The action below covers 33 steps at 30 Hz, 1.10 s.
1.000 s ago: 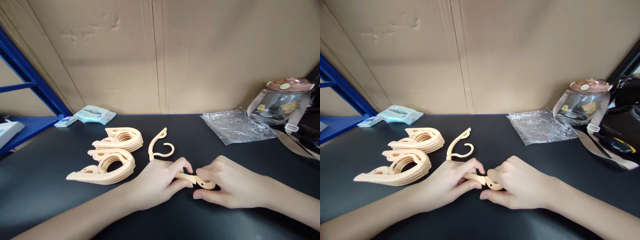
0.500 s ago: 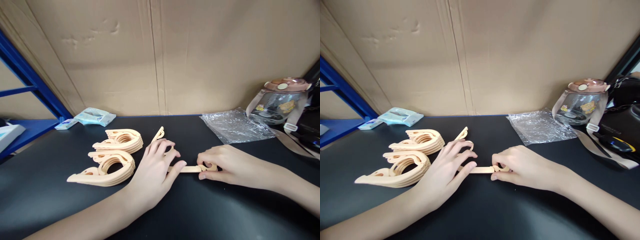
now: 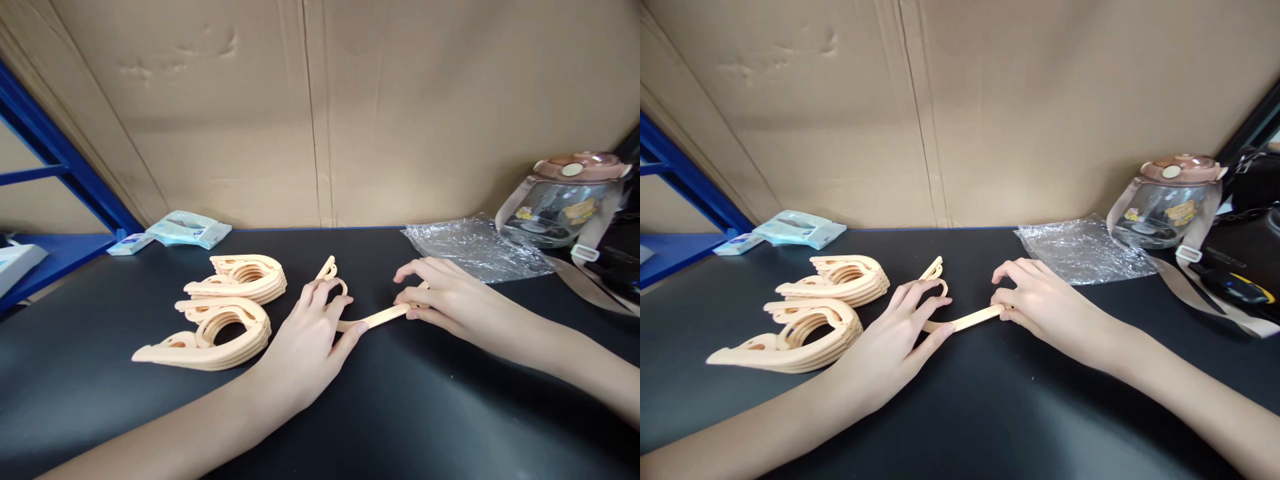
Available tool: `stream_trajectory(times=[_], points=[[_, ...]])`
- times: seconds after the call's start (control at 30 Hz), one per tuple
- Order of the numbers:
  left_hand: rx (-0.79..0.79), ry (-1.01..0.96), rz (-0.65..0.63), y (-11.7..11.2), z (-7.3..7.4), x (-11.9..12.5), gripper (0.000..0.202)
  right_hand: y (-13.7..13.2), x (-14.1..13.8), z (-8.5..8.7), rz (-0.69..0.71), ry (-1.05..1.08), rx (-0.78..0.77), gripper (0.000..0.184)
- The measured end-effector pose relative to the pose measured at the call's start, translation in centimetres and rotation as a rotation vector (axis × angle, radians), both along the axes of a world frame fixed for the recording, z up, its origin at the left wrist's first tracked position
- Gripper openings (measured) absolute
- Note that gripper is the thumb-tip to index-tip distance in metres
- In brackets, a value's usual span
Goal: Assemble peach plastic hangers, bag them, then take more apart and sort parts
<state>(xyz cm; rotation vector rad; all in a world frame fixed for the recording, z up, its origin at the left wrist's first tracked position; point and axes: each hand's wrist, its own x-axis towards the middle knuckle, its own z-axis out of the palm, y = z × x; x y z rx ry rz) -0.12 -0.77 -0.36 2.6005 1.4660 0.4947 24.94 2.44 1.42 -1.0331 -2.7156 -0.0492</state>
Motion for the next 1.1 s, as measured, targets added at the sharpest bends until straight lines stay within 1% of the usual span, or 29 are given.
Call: stream_trajectory(times=[0.1,0.2,0.27,0.33,0.43,0.5,0.6,0.67,0.77,0.87,0.93,1.03,1.1], points=[[0.016,0.034,0.001,-0.1,0.1,0.1,0.043,0.2,0.1,-0.1,-0.046,-0.049,0.081,0.025],[0.021,0.089,0.004,-0.1,0.4,0.2,0.037,0.4,0.4,-0.3,-0.087,-0.086,0.148,0.024],[0.027,0.128,-0.004,-0.1,0.6,0.2,0.037,0.4,0.4,-0.3,-0.097,-0.066,0.124,0.027],[0.037,0.151,-0.01,-0.1,0.7,0.1,0.038,0.3,0.3,-0.3,-0.123,-0.017,0.068,0.03],[0.058,0.149,0.002,0.1,0.7,0.0,0.036,0.1,0.0,-0.3,-0.157,0.075,0.016,0.03],[0.066,0.14,0.014,0.1,0.6,0.0,0.035,0.0,-0.1,-0.3,-0.137,0.131,-0.023,0.029],[0.072,0.125,0.023,0.1,0.4,0.2,0.033,-0.1,-0.3,-0.3,-0.101,0.18,-0.158,0.028],[0.071,0.119,0.027,0.1,0.3,0.2,0.032,-0.1,-0.4,-0.3,-0.097,0.2,-0.216,0.027],[0.073,0.105,0.025,0.2,0.2,0.2,0.03,-0.3,-0.6,-0.5,-0.097,0.184,-0.203,0.016],[0.069,0.085,0.02,0.2,0.3,0.1,0.029,-0.4,-0.6,-0.6,-0.058,0.133,-0.213,0.023],[0.069,0.082,0.002,0.2,0.4,0.1,0.031,-0.4,-0.6,-0.7,-0.005,0.122,-0.22,0.025],[0.122,0.116,-0.044,0.5,0.4,-0.1,0.045,-0.3,-0.4,-0.6,0.061,0.123,-0.2,0.036],[0.174,0.161,-0.036,0.8,0.1,-0.3,0.054,-0.2,-0.4,-0.6,0.069,0.125,-0.19,0.038]])
